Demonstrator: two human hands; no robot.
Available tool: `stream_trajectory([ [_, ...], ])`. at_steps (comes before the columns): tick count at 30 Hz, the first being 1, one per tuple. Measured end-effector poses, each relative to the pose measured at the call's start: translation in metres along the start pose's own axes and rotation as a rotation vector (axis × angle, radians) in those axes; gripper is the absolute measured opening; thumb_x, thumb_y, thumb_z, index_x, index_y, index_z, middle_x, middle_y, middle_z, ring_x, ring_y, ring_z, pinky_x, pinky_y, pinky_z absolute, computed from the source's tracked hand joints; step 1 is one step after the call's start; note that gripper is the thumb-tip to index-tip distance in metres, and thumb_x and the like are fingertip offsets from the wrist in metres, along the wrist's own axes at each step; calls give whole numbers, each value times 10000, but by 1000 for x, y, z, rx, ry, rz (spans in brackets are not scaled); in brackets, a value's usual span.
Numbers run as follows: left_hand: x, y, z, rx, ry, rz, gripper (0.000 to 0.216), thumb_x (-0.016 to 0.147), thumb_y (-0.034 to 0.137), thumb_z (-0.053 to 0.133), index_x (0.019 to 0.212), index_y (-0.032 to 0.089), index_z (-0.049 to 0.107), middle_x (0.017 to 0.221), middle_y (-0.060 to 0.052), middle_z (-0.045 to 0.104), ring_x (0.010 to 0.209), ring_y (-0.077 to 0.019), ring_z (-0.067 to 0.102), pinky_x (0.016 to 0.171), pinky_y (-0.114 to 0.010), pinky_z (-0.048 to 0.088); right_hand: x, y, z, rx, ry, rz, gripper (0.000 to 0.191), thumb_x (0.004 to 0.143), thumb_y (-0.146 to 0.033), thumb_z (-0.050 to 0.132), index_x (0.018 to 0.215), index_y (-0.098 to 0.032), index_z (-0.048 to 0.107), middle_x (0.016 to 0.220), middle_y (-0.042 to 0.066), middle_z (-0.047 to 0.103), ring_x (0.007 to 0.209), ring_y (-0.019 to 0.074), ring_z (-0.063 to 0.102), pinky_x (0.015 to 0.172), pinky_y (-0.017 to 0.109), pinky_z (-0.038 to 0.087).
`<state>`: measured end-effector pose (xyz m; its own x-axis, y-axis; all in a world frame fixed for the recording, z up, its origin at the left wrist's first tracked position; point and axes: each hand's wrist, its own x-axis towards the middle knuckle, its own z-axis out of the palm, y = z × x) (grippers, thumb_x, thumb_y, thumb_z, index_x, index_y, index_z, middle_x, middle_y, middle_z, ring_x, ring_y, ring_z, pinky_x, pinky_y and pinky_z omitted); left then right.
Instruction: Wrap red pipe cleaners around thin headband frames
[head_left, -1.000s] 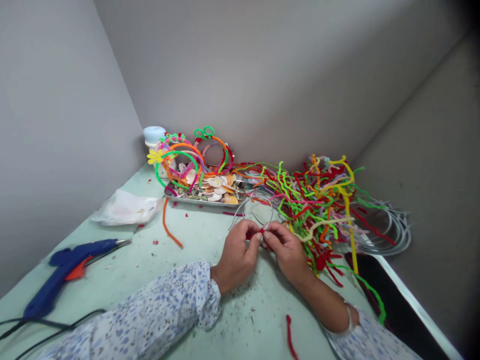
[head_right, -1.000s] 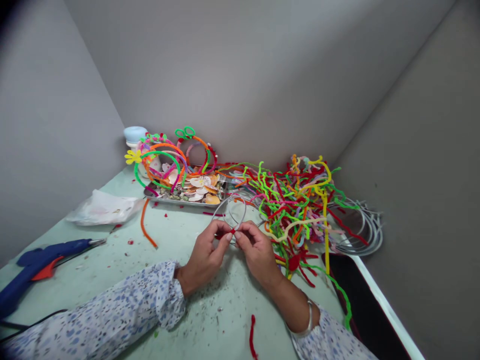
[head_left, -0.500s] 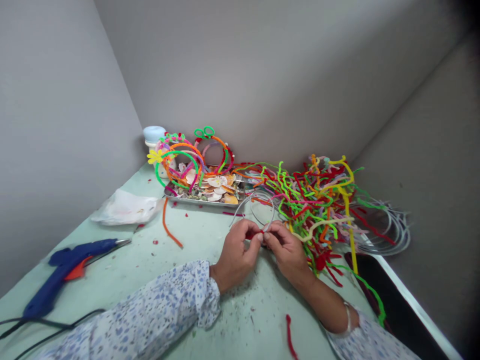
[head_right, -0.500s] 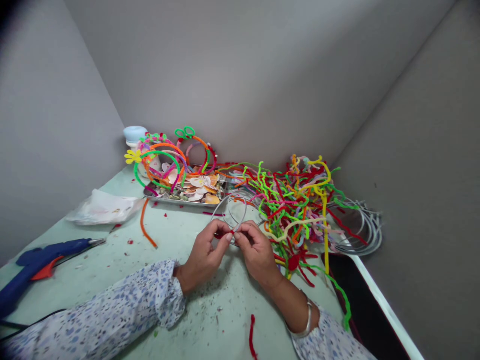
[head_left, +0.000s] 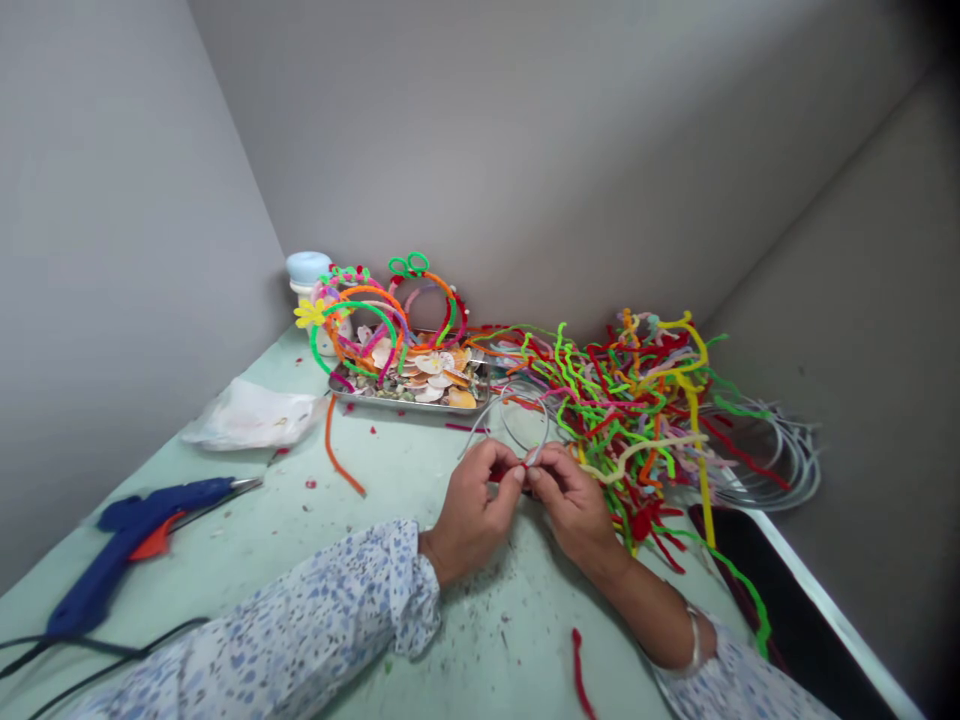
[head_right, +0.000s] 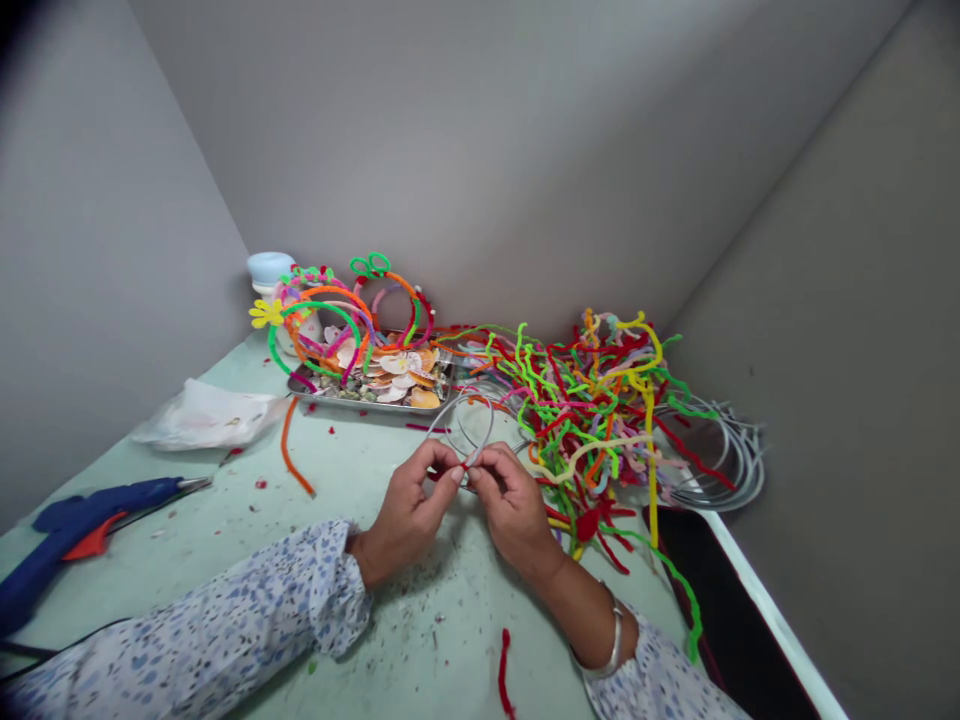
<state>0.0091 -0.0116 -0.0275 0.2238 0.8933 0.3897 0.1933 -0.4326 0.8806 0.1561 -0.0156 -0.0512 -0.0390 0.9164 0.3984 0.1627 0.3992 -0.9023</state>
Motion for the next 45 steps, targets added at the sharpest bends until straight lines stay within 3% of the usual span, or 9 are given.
stream_trajectory([
  [12,-2,2,-1,37,17,35,68,883,205,482,837,179,526,813,-28,568,777,-160,520,718,-280,413,1,-4,0,-124,70,-92,66,887,-227,554,836,-230,595,850,12,534,822,174,525,733,299,426],
  [14,-2,2,0,37,29,31,66,886,204,479,845,179,525,828,-32,570,787,-161,521,722,-280,414,1,-4,0,-126,110,-85,23,869,-228,579,886,-235,592,896,14,537,840,175,533,745,302,435],
  [18,-2,3,0,29,64,26,68,897,210,471,871,177,524,845,-34,562,797,-159,522,734,-278,417,0,-7,-1,-115,247,-73,162,854,-264,601,1006,-235,555,997,37,518,837,176,539,751,319,456],
  [21,-1,2,1,37,92,25,71,903,215,468,873,176,519,839,-32,552,792,-157,517,734,-279,418,-3,-13,-3,-196,351,-147,65,868,-267,581,911,-222,561,912,32,505,799,178,526,705,313,444],
  [24,-1,0,2,39,101,23,74,906,222,467,870,179,516,836,-32,552,791,-158,517,733,-281,421,-8,-19,-1,-309,245,-242,57,873,-226,567,823,-224,595,801,27,536,752,186,531,674,320,433],
  [27,-1,-1,2,49,103,31,66,903,218,466,879,183,516,845,-35,552,794,-162,516,738,-287,421,-10,-21,2,-343,144,-253,73,874,-204,562,861,-229,630,799,33,580,745,188,550,667,323,440],
  [35,-2,-1,2,117,93,79,56,887,193,470,879,187,525,842,-42,559,800,-174,513,742,-304,409,-7,-6,3,-155,172,-16,116,904,-307,539,887,-211,603,796,14,569,673,159,549,619,287,456],
  [45,-2,-1,3,140,81,111,53,885,187,473,859,187,519,824,-39,558,793,-173,508,738,-313,403,-5,-15,4,-133,131,-21,178,906,-317,530,805,-200,619,758,18,568,653,159,539,613,284,435],
])
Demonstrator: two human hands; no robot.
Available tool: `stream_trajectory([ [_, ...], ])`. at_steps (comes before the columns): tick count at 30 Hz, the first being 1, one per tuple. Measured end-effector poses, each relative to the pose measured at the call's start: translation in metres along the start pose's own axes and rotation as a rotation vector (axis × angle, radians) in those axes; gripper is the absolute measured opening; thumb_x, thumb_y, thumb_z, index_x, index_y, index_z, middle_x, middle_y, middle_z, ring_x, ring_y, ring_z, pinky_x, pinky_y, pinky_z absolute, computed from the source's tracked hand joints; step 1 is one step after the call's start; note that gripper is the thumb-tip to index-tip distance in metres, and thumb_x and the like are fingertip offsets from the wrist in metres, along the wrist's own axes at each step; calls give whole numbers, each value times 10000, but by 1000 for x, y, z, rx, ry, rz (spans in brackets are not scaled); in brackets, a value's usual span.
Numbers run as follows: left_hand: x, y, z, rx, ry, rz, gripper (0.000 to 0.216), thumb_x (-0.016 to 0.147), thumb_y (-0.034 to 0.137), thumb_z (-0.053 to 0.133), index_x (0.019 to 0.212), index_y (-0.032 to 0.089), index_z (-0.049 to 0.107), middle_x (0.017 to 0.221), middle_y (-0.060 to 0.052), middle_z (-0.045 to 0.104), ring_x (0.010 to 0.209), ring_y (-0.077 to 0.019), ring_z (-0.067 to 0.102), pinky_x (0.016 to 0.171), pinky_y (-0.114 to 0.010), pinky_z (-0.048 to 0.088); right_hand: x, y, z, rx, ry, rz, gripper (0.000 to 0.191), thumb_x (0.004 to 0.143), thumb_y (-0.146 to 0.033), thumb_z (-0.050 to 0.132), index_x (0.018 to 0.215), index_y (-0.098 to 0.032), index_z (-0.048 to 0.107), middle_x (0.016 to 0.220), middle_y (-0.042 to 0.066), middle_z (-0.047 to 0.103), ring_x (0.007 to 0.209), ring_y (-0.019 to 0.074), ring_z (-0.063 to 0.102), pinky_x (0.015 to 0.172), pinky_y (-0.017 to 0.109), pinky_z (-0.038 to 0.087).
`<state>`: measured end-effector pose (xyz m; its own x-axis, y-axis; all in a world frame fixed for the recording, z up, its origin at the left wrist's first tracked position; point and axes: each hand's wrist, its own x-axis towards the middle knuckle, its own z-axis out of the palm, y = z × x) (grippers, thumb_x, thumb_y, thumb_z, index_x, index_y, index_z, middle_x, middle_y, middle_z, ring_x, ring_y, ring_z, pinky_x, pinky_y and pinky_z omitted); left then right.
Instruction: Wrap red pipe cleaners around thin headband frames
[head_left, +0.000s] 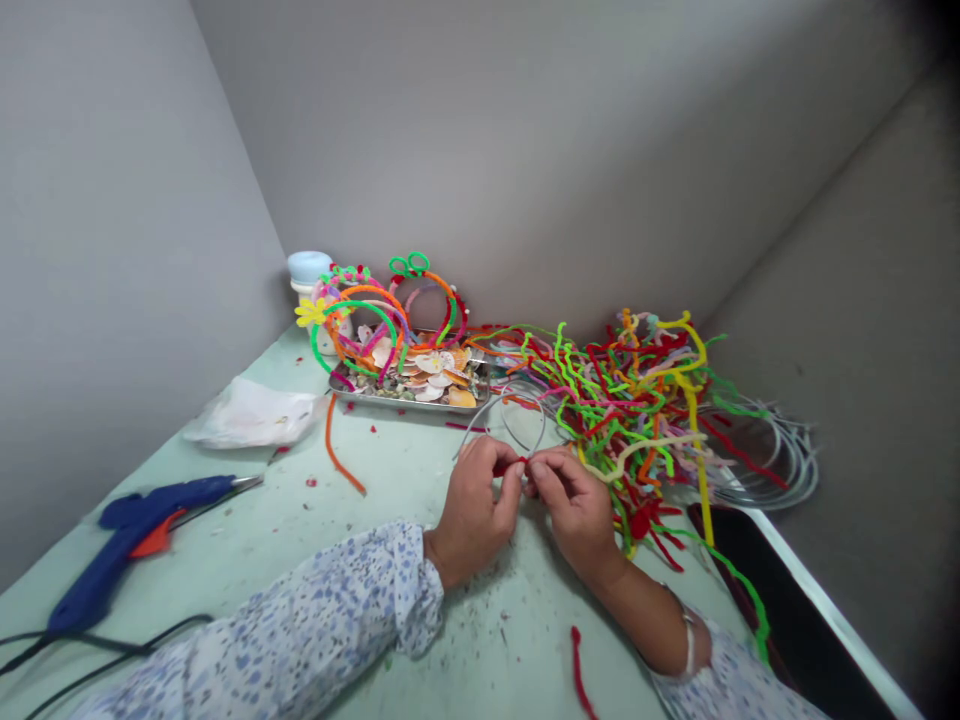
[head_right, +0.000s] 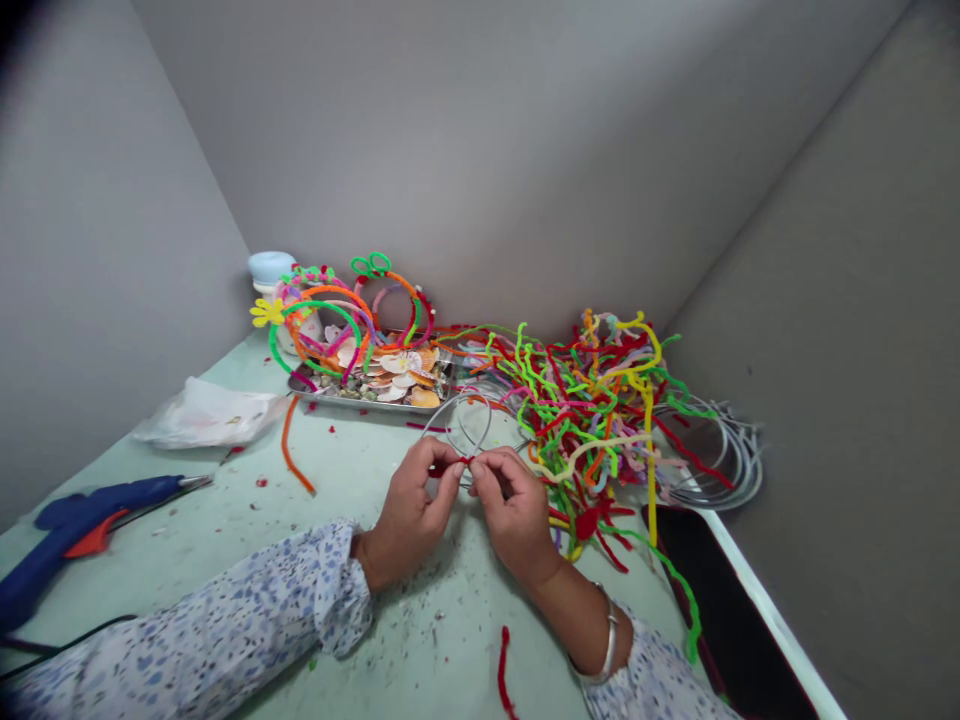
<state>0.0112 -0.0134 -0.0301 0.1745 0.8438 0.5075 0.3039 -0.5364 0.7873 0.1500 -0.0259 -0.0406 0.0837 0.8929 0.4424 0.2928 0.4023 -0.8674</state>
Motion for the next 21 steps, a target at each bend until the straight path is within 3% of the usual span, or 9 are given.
stream_trajectory([
  [21,0,2,0,23,-61,47,124,904,188,470,800,193,538,789,-33,570,781,-178,503,749,-324,383,3,-4,1,133,-4,146,200,850,-322,588,690,-201,588,665,-14,528,577,136,501,547,247,421],
])
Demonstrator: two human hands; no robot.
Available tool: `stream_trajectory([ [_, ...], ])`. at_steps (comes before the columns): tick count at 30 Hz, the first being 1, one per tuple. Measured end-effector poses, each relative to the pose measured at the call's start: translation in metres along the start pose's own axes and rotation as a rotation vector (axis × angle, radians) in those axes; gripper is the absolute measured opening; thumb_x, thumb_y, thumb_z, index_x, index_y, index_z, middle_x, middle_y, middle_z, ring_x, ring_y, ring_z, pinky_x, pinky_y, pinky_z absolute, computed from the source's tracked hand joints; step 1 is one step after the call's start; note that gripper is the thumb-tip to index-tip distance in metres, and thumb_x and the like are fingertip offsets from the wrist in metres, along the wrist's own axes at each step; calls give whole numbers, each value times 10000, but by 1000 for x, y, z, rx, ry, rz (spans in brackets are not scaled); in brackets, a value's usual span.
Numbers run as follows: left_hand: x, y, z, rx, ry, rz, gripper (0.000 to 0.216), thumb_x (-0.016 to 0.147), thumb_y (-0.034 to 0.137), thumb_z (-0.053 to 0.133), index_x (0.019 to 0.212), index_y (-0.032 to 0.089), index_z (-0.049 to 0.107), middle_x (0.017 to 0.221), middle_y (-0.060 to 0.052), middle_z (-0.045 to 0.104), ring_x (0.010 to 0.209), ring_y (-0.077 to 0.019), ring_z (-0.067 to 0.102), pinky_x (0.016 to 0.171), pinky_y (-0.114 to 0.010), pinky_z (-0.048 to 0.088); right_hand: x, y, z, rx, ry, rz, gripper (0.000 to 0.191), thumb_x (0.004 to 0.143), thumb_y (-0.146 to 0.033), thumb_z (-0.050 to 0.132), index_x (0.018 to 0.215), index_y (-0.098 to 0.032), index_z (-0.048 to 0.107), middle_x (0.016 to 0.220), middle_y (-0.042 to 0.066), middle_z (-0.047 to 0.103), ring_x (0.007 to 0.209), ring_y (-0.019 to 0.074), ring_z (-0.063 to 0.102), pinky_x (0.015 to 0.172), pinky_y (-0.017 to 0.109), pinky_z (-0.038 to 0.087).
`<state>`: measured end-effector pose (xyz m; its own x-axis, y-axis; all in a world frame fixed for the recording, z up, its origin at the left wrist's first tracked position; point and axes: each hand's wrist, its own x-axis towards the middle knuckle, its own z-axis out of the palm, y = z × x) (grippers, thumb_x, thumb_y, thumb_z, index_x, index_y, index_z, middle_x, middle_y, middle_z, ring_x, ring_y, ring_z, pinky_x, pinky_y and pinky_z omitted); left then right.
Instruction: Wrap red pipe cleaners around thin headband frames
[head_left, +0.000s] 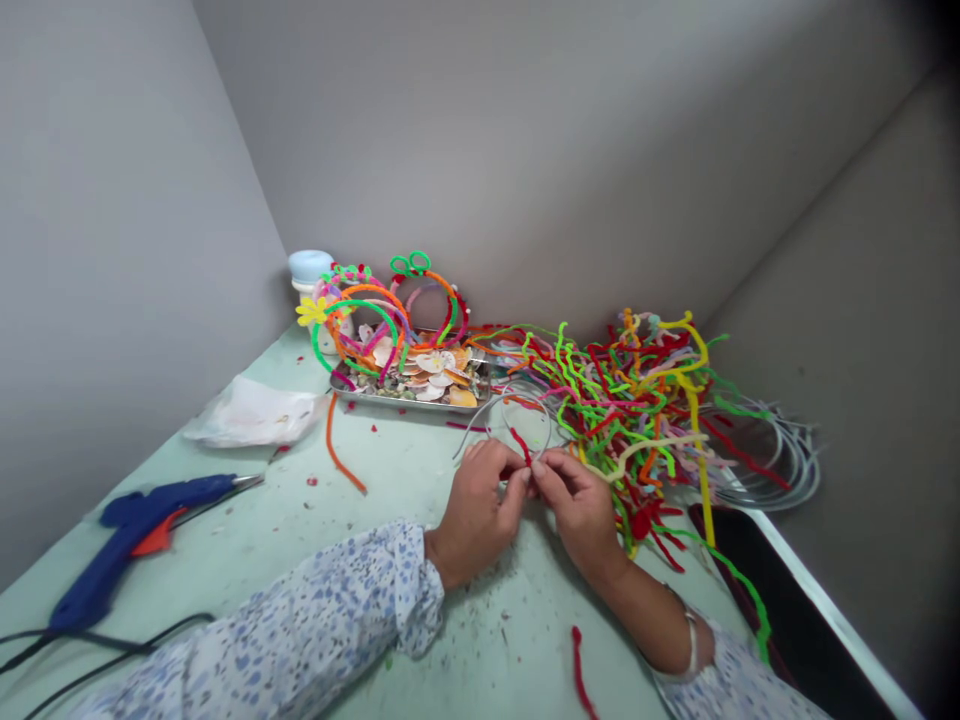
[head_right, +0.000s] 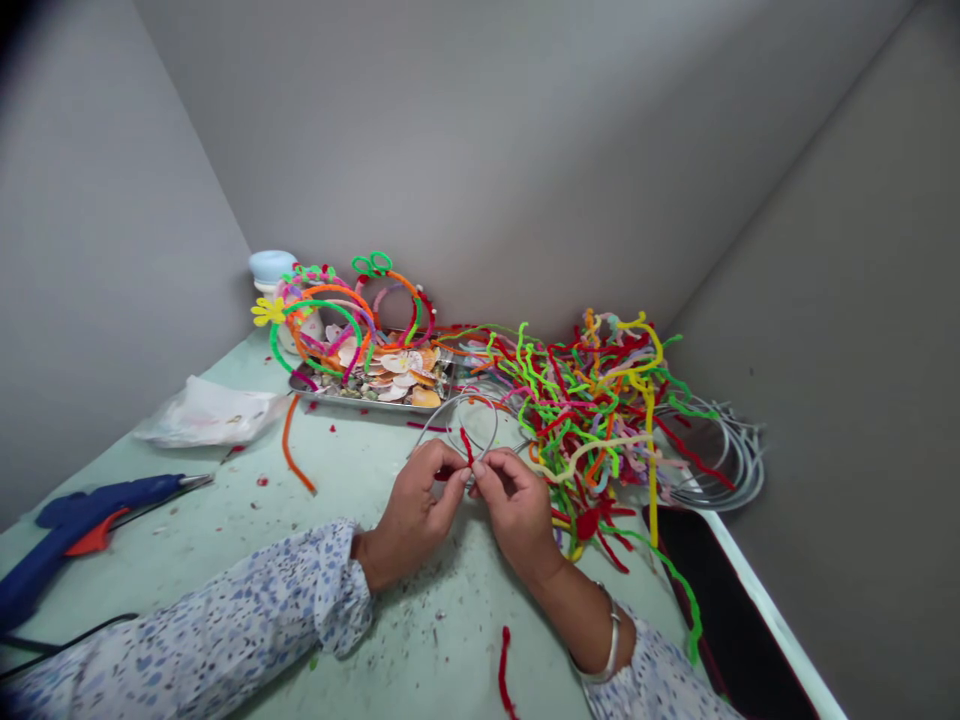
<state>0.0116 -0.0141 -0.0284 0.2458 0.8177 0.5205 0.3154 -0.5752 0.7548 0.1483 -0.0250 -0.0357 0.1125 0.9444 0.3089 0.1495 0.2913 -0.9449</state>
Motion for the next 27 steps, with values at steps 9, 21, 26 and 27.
stream_trajectory([
  [9,0,1,1,0,-18,0,135,905,189,480,792,180,552,783,-28,578,770,-168,499,751,-324,372,0,2,-2,68,-25,27,195,863,-316,573,705,-202,566,620,-34,507,585,131,483,567,241,396],
  [21,1,1,2,15,-42,-12,127,905,201,488,806,176,564,799,-22,593,790,-167,512,772,-319,370,0,5,-2,196,-48,35,178,879,-315,569,738,-207,562,652,-33,489,602,127,444,574,248,366],
  [26,0,1,3,12,-39,-22,106,896,198,498,813,178,560,807,-23,601,791,-167,519,767,-314,378,1,3,0,216,-47,49,194,881,-329,565,731,-207,551,644,-38,457,594,124,412,568,248,349],
  [27,0,1,3,12,-37,-27,100,895,198,499,819,178,561,811,-24,603,793,-168,520,765,-313,380,1,3,0,213,-46,50,194,879,-333,566,733,-207,549,645,-39,453,592,123,404,565,248,347],
])
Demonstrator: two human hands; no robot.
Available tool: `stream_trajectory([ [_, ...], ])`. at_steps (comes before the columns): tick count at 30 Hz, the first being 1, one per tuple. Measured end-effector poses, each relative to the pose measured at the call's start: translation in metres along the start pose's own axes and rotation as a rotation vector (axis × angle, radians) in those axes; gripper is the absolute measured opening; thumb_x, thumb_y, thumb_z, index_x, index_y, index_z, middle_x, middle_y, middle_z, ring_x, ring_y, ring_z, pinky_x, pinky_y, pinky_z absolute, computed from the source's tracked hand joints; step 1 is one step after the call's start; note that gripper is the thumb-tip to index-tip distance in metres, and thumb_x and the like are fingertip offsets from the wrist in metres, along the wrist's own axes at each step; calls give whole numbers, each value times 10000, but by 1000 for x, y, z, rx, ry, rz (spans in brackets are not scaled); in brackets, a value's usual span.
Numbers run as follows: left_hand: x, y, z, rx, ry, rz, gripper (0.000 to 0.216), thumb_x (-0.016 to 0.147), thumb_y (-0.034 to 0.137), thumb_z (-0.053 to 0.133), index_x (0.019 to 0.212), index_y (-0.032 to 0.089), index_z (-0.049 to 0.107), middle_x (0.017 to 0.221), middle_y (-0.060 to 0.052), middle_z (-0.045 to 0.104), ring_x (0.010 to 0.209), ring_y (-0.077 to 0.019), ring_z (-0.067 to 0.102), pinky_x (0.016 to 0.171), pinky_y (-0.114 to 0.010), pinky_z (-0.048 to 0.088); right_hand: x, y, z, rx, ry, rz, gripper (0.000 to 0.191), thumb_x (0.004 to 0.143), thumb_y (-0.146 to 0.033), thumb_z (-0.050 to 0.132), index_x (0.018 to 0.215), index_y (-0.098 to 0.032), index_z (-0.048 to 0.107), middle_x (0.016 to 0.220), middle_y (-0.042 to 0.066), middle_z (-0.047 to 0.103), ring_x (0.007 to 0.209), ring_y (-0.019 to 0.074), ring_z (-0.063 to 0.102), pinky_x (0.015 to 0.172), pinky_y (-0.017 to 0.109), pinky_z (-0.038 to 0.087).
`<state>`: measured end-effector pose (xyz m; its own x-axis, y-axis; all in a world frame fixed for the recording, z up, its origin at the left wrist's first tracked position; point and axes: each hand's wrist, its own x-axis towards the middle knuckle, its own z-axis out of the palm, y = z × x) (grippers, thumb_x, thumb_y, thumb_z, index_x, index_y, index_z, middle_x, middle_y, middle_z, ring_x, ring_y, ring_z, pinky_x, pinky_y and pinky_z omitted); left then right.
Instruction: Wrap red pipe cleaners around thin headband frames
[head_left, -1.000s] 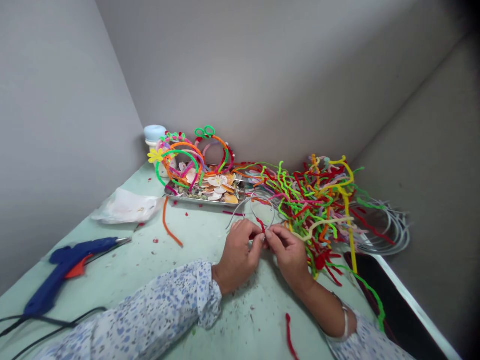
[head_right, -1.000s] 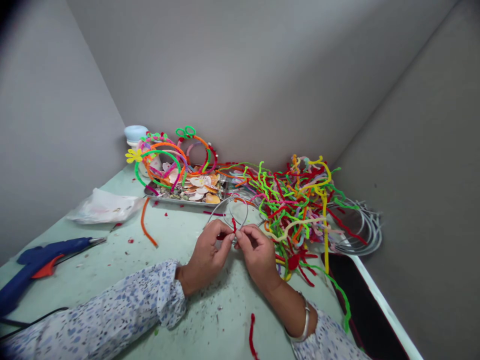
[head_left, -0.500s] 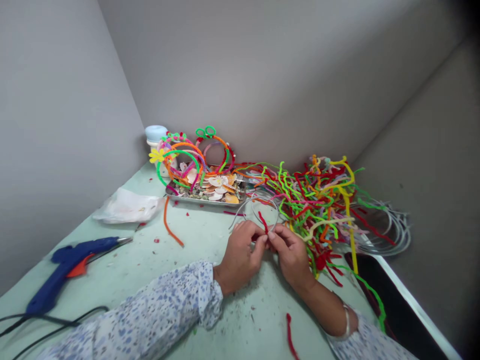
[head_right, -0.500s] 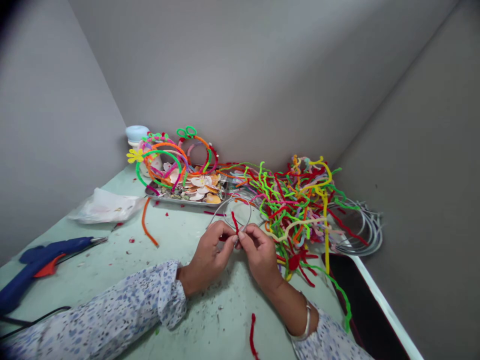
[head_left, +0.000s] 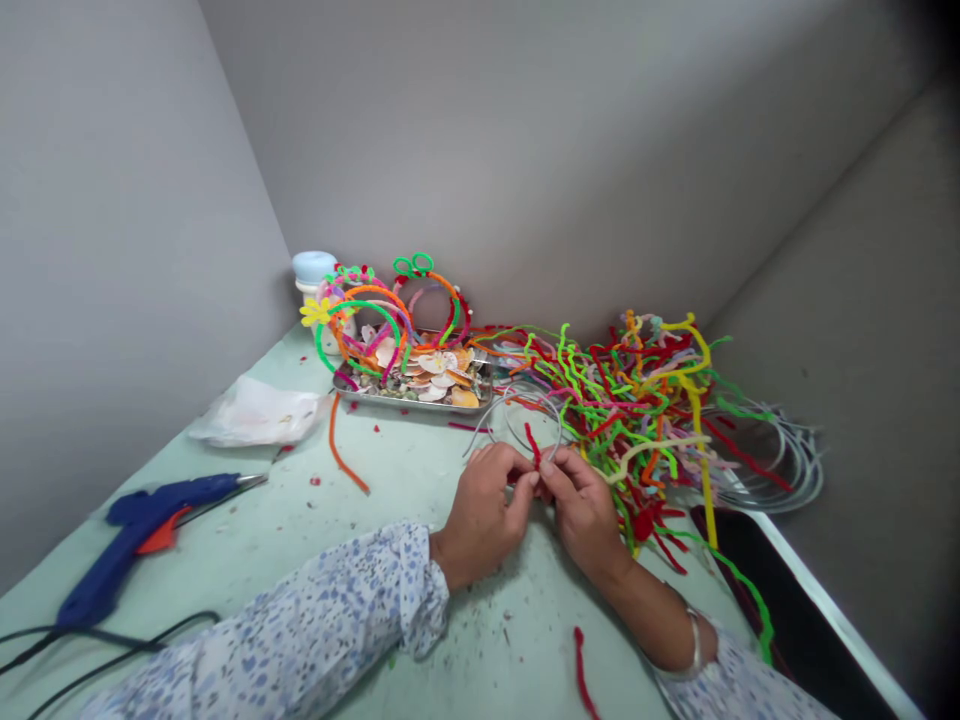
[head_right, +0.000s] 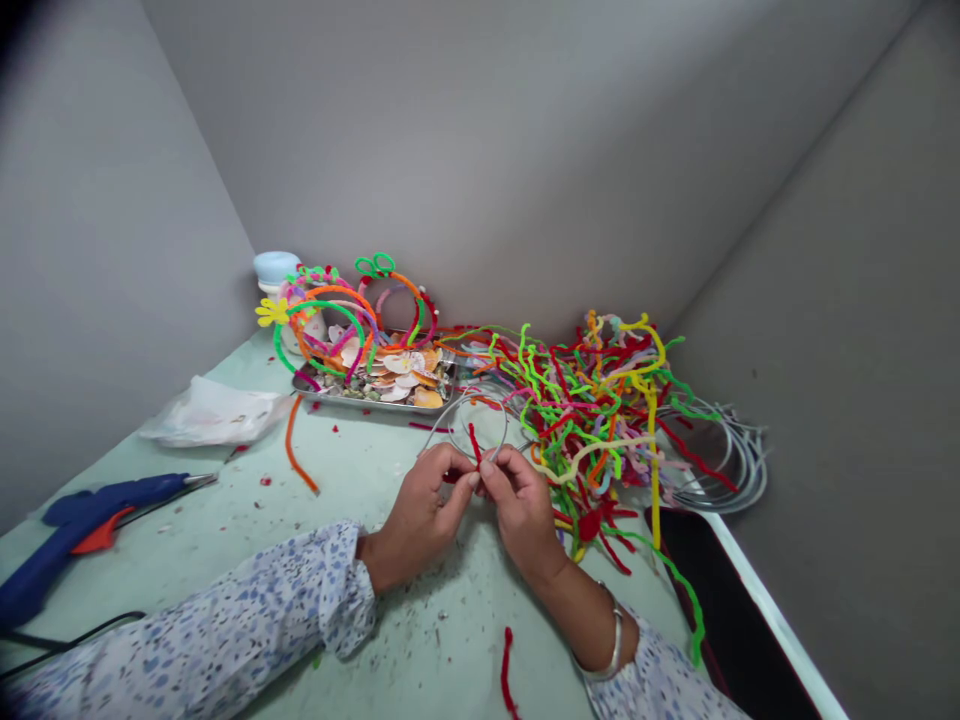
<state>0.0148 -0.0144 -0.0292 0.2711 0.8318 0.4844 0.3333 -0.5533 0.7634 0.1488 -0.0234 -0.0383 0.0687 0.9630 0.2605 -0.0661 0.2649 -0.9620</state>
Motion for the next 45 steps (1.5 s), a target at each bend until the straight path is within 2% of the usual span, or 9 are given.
stream_trajectory([
  [9,-3,-2,3,-43,-8,-64,69,891,207,496,877,181,558,837,-27,609,797,-167,530,748,-303,402,2,-1,0,-21,-44,-21,200,891,-337,548,738,-210,528,675,-38,443,623,127,398,590,248,354],
  [17,-1,-5,3,-51,10,-89,48,883,202,492,879,186,537,846,-29,602,804,-170,537,733,-297,415,1,6,-2,53,-20,14,213,905,-357,542,752,-209,553,654,-36,474,607,126,418,585,250,357],
  [22,2,-7,1,-32,1,-70,53,870,170,497,868,186,547,851,-27,605,820,-168,538,753,-297,412,3,11,-4,35,6,44,272,925,-400,512,742,-205,563,623,-28,520,591,128,447,580,253,363],
  [31,5,-6,-2,-37,-16,-72,94,866,174,520,821,182,601,798,-21,588,807,-169,544,743,-289,416,5,12,-3,43,53,125,250,895,-421,564,771,-203,567,598,-38,505,563,122,430,554,246,350],
  [45,5,-8,-1,-98,-29,-56,139,859,130,511,757,182,590,755,1,575,771,-144,540,726,-264,416,7,19,-7,123,3,178,239,895,-389,570,747,-201,570,587,-39,507,553,114,437,554,240,350],
])
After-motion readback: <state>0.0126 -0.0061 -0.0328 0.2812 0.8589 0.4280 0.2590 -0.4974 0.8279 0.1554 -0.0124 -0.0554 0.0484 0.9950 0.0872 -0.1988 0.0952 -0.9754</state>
